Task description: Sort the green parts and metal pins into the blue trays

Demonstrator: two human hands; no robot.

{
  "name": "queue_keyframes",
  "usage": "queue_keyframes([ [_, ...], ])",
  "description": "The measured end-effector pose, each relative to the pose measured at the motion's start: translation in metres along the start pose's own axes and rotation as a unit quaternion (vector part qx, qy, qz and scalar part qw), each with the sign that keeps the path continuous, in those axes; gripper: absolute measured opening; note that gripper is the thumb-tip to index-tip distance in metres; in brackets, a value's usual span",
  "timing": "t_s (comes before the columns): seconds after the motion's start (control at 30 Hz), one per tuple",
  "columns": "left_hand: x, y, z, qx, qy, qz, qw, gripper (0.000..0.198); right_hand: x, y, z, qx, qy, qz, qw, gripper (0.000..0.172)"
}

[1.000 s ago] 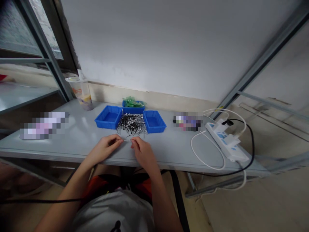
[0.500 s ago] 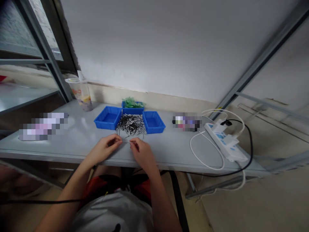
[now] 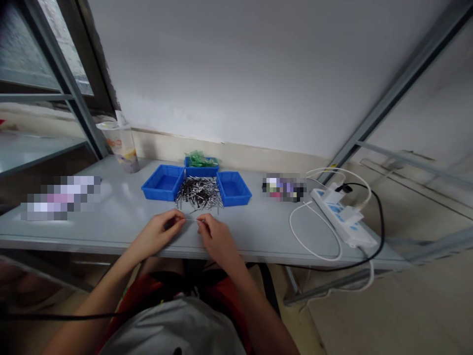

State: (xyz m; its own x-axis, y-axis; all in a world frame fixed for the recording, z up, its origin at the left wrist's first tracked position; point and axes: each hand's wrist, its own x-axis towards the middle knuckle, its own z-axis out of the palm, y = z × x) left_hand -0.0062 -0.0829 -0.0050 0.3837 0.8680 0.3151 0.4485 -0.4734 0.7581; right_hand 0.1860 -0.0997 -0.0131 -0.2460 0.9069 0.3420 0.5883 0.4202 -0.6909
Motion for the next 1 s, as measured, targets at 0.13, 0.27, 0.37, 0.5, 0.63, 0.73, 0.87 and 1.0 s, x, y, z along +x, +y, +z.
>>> queue_keyframes([
  [0.13,-0.0021,0.0002,0.0007,0.005,-0.009,0.009,1.000,0.020,-0.0008,0.0003,0.0002,0.008,0.005,0.000,1.000,0.018],
  [0.27,-0.0037,0.0006,0.0009,0.015,-0.004,0.011,1.000,0.020,-0.0010,0.0002,-0.0005,0.013,-0.003,-0.002,1.000,0.017],
  [0.37,-0.0039,0.0013,0.0010,0.021,-0.006,0.012,1.000,0.019,-0.0026,0.0000,-0.0021,0.016,-0.007,-0.004,1.000,0.017],
  [0.5,-0.0040,0.0022,0.0007,0.022,-0.014,0.019,0.999,0.019,-0.0051,0.0004,-0.0039,0.023,-0.008,-0.005,1.000,0.017],
  [0.63,-0.0056,0.0031,0.0008,0.025,-0.007,0.024,0.999,0.019,-0.0056,0.0009,-0.0034,0.019,0.000,-0.018,1.000,0.017],
  [0.73,-0.0082,0.0035,0.0010,0.036,0.001,0.034,0.999,0.019,-0.0054,0.0001,-0.0027,0.019,0.004,-0.021,1.000,0.017],
  [0.87,-0.0103,0.0031,0.0009,0.037,-0.007,0.039,0.998,0.019,-0.0055,-0.0007,-0.0028,0.020,-0.002,-0.017,1.000,0.018],
  [1.0,-0.0090,0.0016,0.0010,0.024,0.002,0.043,0.999,0.020,-0.0048,0.0012,-0.0016,0.025,-0.006,-0.024,0.999,0.019],
])
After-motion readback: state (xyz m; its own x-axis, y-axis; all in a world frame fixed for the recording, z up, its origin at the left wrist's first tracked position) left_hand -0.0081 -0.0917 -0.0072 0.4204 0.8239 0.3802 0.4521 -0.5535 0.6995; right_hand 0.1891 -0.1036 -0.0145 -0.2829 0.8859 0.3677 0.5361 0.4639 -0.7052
